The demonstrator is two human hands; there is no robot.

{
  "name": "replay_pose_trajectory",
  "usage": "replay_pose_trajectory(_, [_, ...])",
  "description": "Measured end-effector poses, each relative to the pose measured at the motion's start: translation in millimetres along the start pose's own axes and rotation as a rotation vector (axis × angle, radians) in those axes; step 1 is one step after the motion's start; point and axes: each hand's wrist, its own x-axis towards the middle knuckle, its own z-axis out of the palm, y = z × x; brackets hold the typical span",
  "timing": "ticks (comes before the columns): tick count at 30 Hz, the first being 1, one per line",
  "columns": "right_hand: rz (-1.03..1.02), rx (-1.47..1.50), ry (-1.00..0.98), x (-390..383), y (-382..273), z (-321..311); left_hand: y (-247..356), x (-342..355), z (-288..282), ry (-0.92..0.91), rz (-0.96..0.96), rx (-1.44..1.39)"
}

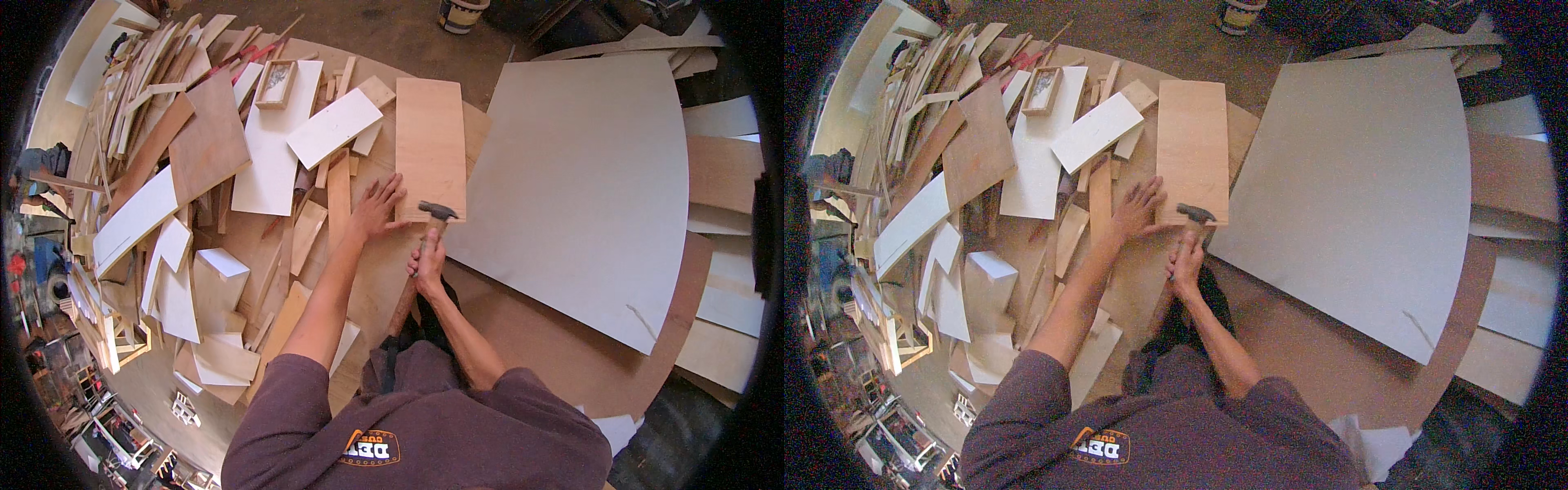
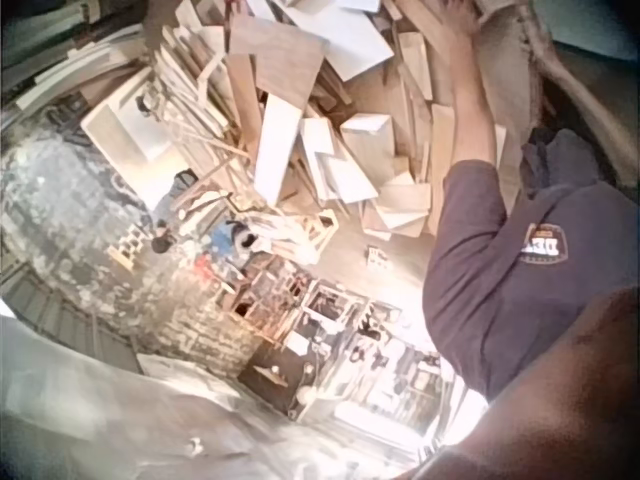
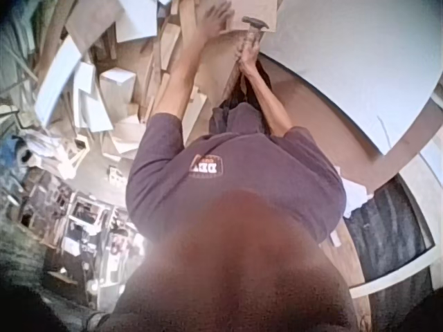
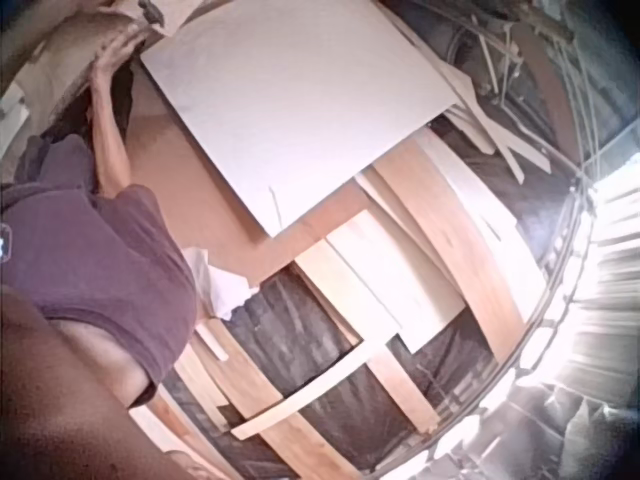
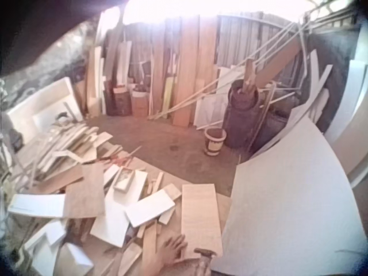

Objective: The person sands a small wooden piece with a piece of sandpaper, checks the fit with other wooden scraps, and then hammers small nails into a thin wooden board to join it to another piece.

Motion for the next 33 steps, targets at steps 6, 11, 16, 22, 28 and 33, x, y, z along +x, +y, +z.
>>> replay_pose_trajectory(6, [-0.037, -0.143, 0.013, -10.0, 5.8, -6.0, 0.5, 1.1, 0.6, -0.150, -0.036, 0.033])
replay_pose_trajectory(11, [0.030, -0.312, -0.081, -4.5, 13.7, -7.4, -11.1, -5.8, 14.4, 0.051, 0.015, 0.020])
replay_pose_trajectory(16, [-0.355, -0.520, 0.025, 18.3, 22.5, -25.3, -5.3, 4.9, 21.8, 0.077, 0.013, 0.012])
replay_pose_trajectory(22, [-0.469, -0.730, -0.052, 10.5, 16.9, -17.0, -9.8, -2.5, 18.6, -0.046, -0.042, 0.241])
replay_pose_trajectory(28, [-0.427, -0.733, -0.020, 23.7, 26.8, -24.0, 4.0, 8.1, 13.5, 0.028, 0.006, 0.210])
replay_pose_trajectory(33, [-0.539, -0.826, 0.034, -11.6, -3.7, 6.1, -7.2, -8.2, 12.0, 0.024, -0.049, 0.069])
